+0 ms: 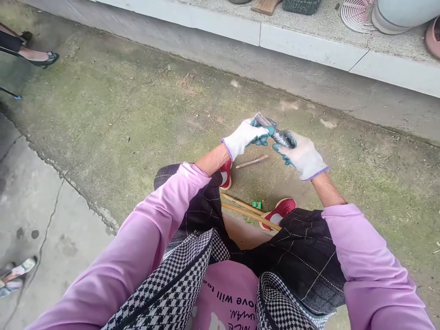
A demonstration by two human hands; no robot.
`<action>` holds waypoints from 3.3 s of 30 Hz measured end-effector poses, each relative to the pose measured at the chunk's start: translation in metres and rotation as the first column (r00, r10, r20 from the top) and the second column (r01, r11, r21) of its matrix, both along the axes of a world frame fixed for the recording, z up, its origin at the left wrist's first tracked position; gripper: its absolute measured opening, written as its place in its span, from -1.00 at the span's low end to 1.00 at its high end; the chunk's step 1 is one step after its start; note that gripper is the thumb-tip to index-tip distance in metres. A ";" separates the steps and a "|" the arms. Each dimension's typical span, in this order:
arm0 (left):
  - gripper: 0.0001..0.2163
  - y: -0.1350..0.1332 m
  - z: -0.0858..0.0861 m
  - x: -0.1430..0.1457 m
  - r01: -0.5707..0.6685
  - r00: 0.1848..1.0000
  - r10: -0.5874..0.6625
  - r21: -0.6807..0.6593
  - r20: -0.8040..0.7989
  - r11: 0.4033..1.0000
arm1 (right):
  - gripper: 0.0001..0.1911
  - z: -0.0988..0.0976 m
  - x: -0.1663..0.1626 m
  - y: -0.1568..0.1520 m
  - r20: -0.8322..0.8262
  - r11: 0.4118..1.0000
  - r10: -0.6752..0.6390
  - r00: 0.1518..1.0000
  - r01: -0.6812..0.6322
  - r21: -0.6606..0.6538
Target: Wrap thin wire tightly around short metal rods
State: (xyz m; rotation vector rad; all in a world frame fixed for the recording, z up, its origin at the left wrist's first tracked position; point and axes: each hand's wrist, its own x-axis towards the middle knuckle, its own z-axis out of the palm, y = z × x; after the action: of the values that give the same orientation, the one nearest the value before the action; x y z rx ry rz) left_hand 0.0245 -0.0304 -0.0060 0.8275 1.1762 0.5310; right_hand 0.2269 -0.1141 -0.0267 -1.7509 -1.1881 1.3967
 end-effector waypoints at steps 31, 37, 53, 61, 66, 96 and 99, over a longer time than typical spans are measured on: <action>-0.88 0.004 -0.016 -0.005 0.147 0.985 -0.152 0.064 0.080 0.987 | -0.36 0.025 0.019 0.001 -0.369 0.990 -0.132 0.920 0.105 -0.091; -0.62 0.006 -0.015 -0.014 0.304 0.950 -0.313 0.184 0.022 0.935 | -0.38 0.039 0.036 -0.008 -0.330 0.946 0.122 0.936 -0.210 -0.246; -0.69 0.007 0.012 -0.016 0.227 0.974 -0.224 0.109 -0.037 0.968 | -0.40 0.035 0.038 -0.002 -0.376 0.989 -0.144 0.915 0.120 -0.085; -0.76 0.004 -0.003 -0.018 0.338 0.933 -0.247 0.399 -0.261 0.853 | -0.36 0.028 0.039 -0.003 -0.391 0.985 -0.167 0.905 0.138 -0.102; -0.79 0.001 -0.005 -0.021 0.379 0.911 -0.235 0.465 -0.337 0.800 | -0.33 0.029 0.038 -0.003 -0.384 0.983 -0.180 0.906 0.151 -0.104; -0.70 -0.008 0.028 0.001 0.082 0.996 -0.084 0.107 0.014 0.991 | -0.38 0.039 0.041 -0.002 -0.373 0.962 -0.261 0.890 0.272 -0.022; -0.73 -0.024 0.028 0.006 0.134 0.990 -0.137 0.114 0.018 0.984 | -0.32 0.047 0.037 -0.003 -0.344 0.957 -0.276 0.898 0.290 -0.011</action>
State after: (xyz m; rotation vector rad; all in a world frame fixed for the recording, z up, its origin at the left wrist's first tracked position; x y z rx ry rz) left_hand 0.0308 -0.0547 0.0224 0.9870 1.0654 0.4976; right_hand 0.2641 -0.1169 0.0203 -1.5019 -0.7363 1.4141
